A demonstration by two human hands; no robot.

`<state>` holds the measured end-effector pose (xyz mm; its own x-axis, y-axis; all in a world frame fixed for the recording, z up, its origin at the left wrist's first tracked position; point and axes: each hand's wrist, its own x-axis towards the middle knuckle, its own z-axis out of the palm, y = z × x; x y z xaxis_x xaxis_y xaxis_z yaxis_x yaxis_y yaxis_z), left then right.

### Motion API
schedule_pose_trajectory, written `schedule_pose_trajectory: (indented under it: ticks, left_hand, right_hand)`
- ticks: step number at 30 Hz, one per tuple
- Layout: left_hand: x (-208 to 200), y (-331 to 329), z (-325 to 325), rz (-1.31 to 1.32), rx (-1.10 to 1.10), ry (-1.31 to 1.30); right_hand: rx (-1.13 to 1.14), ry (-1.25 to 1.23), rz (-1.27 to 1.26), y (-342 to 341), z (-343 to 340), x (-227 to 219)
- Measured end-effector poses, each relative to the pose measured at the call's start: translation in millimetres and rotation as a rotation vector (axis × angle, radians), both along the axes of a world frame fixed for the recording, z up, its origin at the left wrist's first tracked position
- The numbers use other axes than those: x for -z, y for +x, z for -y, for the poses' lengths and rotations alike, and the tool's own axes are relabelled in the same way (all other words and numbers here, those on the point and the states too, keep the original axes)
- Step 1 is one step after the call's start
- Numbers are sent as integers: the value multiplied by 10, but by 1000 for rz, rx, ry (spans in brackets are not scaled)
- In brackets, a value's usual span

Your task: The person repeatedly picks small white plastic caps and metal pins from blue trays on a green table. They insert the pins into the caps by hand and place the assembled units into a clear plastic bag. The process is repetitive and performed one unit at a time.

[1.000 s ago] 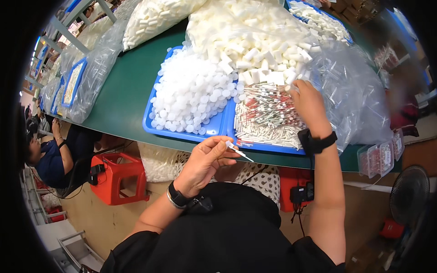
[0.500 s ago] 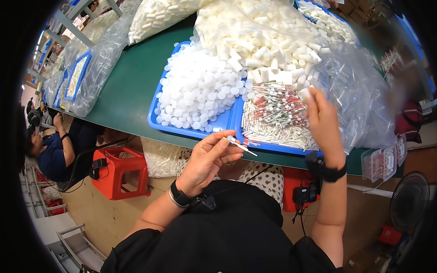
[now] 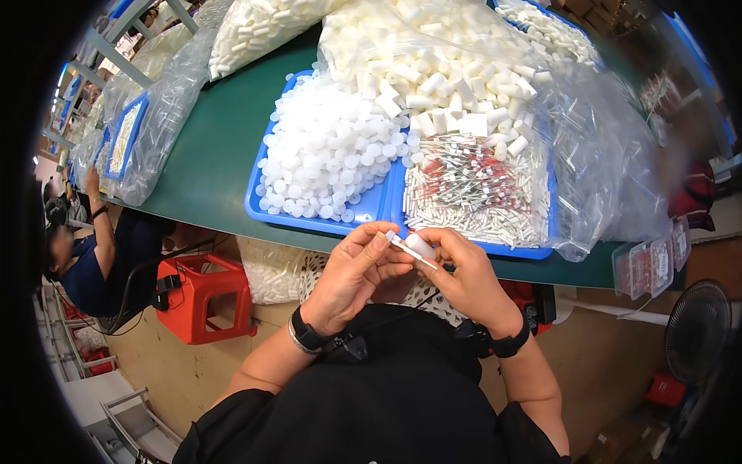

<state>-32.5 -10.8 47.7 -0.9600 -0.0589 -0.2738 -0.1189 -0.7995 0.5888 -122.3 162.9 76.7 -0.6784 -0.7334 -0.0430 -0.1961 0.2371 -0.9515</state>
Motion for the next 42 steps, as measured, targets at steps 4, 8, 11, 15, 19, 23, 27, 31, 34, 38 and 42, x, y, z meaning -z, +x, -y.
schedule_pose_trajectory:
  ticks: [4, 8, 11, 15, 19, 23, 27, 31, 34, 38, 42]
  left_hand:
    - [-23, 23, -33, -17, -8, -153]
    - [-39, 46, -17, -81, 6, -419]
    - [-34, 22, -10, -69, 42, -436]
    - [22, 24, -6, -66, 94, -505]
    - [97, 37, -21, -60, 103, -474]
    - [137, 23, -8, -6, 163, -300]
    - [131, 31, -47, 105, 178, -198]
    - [54, 18, -80, 108, 172, -312]
    - [50, 37, -115, 12, 127, -549]
    - [-17, 37, -166, -56, 145, -572]
    - [-18, -38, -186, 32, 121, -286]
  right_hand:
    - [3, -69, 290, -7, -33, 58]
    - [-35, -98, 475, -25, -52, 33]
    - [-1, -86, 509, -28, -71, 52]
    - [43, -33, 617, -39, -62, -42]
    - [-73, 97, 369, -69, -100, 16]
    - [-177, 180, 75, -37, -105, -1]
    - [-126, 74, 345, 8, -73, 0]
    - [-53, -68, 754, -88, -129, 59]
    - [-35, -129, 936, -92, -129, 58]
    - [-28, -110, 732, -107, -178, 33]
    - [-14, 57, 322, -276, -249, -184]
